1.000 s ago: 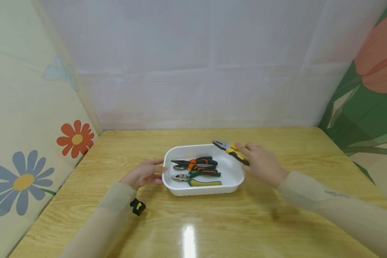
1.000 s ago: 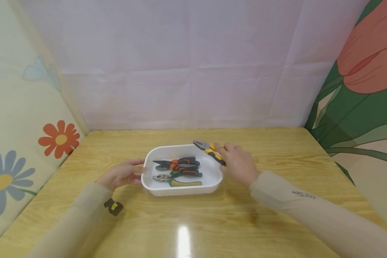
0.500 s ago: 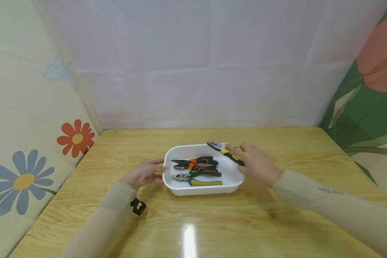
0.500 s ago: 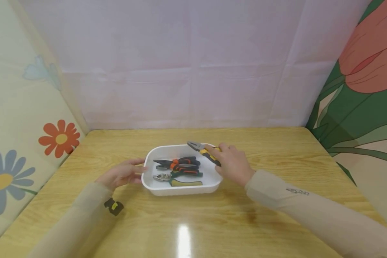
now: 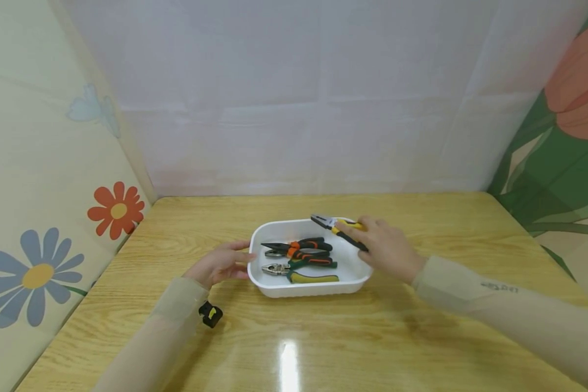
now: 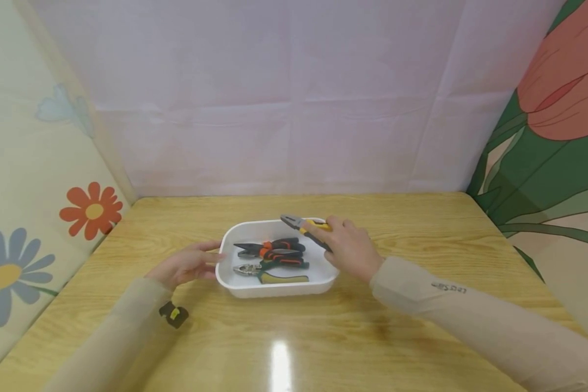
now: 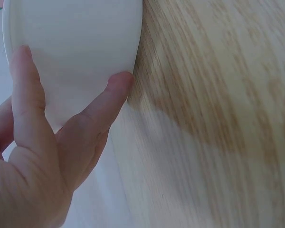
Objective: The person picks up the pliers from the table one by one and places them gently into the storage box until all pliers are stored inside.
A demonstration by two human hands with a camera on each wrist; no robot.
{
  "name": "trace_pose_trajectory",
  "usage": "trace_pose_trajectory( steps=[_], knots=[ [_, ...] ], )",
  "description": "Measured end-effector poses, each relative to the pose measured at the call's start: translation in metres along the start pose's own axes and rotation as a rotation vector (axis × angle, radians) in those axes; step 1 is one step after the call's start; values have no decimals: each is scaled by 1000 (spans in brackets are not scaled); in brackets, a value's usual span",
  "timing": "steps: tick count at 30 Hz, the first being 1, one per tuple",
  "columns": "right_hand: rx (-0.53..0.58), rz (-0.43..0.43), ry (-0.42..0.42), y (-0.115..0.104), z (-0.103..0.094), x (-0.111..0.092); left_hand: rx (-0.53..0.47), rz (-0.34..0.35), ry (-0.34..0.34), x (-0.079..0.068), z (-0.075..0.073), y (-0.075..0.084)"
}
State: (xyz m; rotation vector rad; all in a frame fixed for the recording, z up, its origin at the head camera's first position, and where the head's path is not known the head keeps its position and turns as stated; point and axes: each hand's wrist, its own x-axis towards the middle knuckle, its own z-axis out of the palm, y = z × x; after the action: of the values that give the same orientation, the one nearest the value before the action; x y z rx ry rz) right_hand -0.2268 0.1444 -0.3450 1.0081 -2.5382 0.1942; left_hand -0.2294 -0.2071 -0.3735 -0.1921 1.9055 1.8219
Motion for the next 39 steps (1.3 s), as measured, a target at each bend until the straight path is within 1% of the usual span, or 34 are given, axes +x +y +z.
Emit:
trace_pose_trajectory(
  steps=[8, 15, 19, 21, 22, 27, 33, 39],
  knots=[
    [20, 0, -46, -1, -2, 2, 3, 7, -8, 1, -1, -1],
    [34, -15, -63, -2, -4, 4, -1, 13, -13, 1, -1, 0],
    [26, -8, -103, -3, -3, 7, -6, 9, -14, 1, -1, 0],
    [10, -20, -118, -4, -2, 9, -9, 8, -15, 1, -1, 1],
    [4, -29, -124, -4, -1, 9, -9, 8, -17, 1, -1, 1],
    [-10, -128, -122, -5, 2, 13, -9, 6, -21, 0, -1, 1],
    [11, -245, -89, -6, 3, 20, -2, -1, -17, 0, -1, 2],
    [9, -336, -55, -2, 6, 25, -4, -13, 3, 1, 0, 3]
  ],
)
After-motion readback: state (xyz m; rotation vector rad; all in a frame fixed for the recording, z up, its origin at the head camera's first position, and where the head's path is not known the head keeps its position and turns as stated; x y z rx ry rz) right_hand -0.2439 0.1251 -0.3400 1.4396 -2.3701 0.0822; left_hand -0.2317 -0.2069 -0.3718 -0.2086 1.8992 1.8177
